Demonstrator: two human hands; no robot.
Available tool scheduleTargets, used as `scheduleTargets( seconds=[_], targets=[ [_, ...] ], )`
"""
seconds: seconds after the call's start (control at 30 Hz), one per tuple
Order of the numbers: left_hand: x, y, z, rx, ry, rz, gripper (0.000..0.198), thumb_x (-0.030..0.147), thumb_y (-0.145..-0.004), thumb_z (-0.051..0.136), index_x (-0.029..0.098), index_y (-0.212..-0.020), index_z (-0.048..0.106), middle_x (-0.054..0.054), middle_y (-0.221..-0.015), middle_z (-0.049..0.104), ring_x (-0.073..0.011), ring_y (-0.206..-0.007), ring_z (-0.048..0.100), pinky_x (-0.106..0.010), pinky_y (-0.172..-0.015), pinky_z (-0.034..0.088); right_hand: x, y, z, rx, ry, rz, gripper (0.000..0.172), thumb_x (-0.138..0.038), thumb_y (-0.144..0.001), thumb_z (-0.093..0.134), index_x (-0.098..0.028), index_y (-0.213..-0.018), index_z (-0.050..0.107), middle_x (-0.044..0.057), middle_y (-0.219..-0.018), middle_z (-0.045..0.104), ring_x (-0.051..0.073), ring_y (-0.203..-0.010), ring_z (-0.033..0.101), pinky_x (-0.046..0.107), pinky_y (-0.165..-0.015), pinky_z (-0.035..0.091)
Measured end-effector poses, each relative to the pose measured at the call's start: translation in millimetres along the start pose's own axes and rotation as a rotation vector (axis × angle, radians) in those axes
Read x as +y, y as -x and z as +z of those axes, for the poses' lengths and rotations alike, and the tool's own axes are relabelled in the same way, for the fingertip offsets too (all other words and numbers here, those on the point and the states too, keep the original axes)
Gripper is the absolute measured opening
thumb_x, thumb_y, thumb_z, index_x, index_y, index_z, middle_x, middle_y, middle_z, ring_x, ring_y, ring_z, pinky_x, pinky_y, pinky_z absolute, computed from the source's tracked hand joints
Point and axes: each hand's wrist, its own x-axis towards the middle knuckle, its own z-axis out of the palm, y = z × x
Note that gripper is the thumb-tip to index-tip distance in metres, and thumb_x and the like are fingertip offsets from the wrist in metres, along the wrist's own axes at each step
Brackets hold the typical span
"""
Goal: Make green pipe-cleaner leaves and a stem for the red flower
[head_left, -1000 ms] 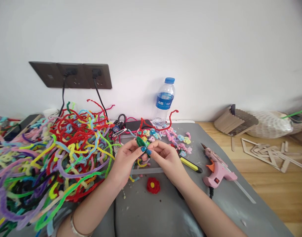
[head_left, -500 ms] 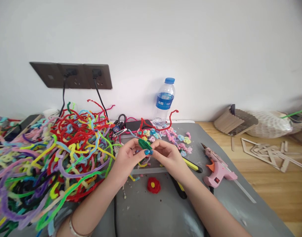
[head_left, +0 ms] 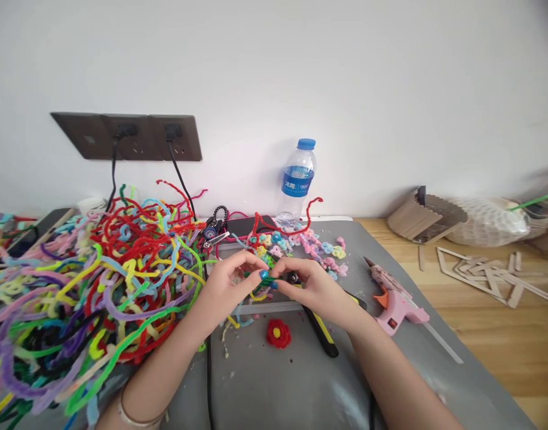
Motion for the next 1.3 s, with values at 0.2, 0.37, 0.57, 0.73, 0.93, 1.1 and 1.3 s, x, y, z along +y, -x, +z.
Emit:
scheduleTargets(
  seconds=[0.2, 0.37, 0.57, 0.73, 0.93, 1.1, 1.3],
  targets=[
    [1.6, 1.6, -1.2, -0.033, -0.187, 0.017, 0.008, 0.022, -0.089, 0.058, 0.021, -0.086, 0.066, 0.0, -0.086, 0.066, -0.0154, -0.079, 0.059, -0.026, -0.071, 0.044, -1.4, 0.8, -7.5, 0.007, 0.036, -0.027, 0.007, -0.022, -0.091, 0.06, -0.02, -0.087, 0.065, 0.002, -0.088, 0.066, 0.018, -0.084, 0.058, 0.03, -0.077, 0.043],
    [2.3, 2.6, -0.7, -0.019, -0.317, 0.061, 0.009, 0.018, -0.088, 0.059, 0.022, -0.086, 0.068, 0.0, -0.088, 0.069, -0.0177, -0.086, 0.061, -0.028, -0.078, 0.044, 1.1, 1.9, -10.7, -0.026, 0.009, -0.014, 0.009, -0.024, -0.092, 0.06, -0.02, -0.085, 0.065, 0.003, -0.088, 0.065, 0.019, -0.084, 0.058, 0.03, -0.077, 0.043],
    [-1.0, 1.6, -0.5, 0.003, -0.271, 0.051, 0.007, 0.017, -0.086, 0.062, 0.021, -0.085, 0.068, 0.0, -0.086, 0.07, -0.0173, -0.084, 0.063, -0.027, -0.076, 0.046, 1.9, 0.6, -9.9, -0.034, -0.017, 0.005, 0.012, -0.027, -0.093, 0.061, -0.019, -0.086, 0.068, 0.002, -0.085, 0.065, 0.017, -0.081, 0.057, 0.029, -0.074, 0.042],
    [-2.1, 1.4, 0.5, 0.031, -0.221, 0.057, 0.006, 0.015, -0.084, 0.064, 0.02, -0.083, 0.067, 0.0, -0.085, 0.07, -0.0156, -0.081, 0.063, -0.025, -0.074, 0.048, 4.2, -0.2, -7.9, -0.005, -0.038, -0.005, 0.017, -0.031, -0.095, 0.06, -0.019, -0.085, 0.068, 0.001, -0.081, 0.065, 0.016, -0.078, 0.057, 0.028, -0.072, 0.041],
    [1.1, 2.2, 0.7, 0.066, -0.184, 0.075, 0.008, 0.017, -0.083, 0.065, 0.021, -0.083, 0.072, 0.0, -0.083, 0.073, -0.0168, -0.08, 0.066, -0.026, -0.074, 0.052, 5.3, -1.8, -6.5, 0.047, -0.058, -0.017, 0.02, -0.033, -0.096, 0.058, -0.019, -0.087, 0.069, 0.002, -0.08, 0.067, 0.017, -0.076, 0.058, 0.029, -0.072, 0.044],
    [2.8, 1.2, 0.1, 0.117, -0.141, 0.076, 0.008, 0.018, -0.081, 0.066, 0.021, -0.078, 0.073, -0.001, -0.079, 0.075, -0.0174, -0.077, 0.068, -0.027, -0.076, 0.053, 5.3, -3.3, -7.5, 0.128, -0.013, -0.049, 0.026, -0.039, -0.093, 0.06, -0.019, -0.08, 0.07, 0.005, -0.082, 0.068, 0.019, -0.077, 0.06, 0.032, -0.072, 0.046],
    [2.8, 1.2, -1.0, 0.134, -0.15, 0.091, 0.008, 0.019, -0.081, 0.065, 0.021, -0.079, 0.073, 0.0, -0.076, 0.074, -0.0174, -0.074, 0.067, -0.028, -0.073, 0.053, 4.4, -3.0, -6.1, 0.166, -0.038, -0.05, 0.029, -0.041, -0.092, 0.063, -0.019, -0.076, 0.074, 0.006, -0.081, 0.067, 0.02, -0.075, 0.06, 0.033, -0.071, 0.047]
  ],
)
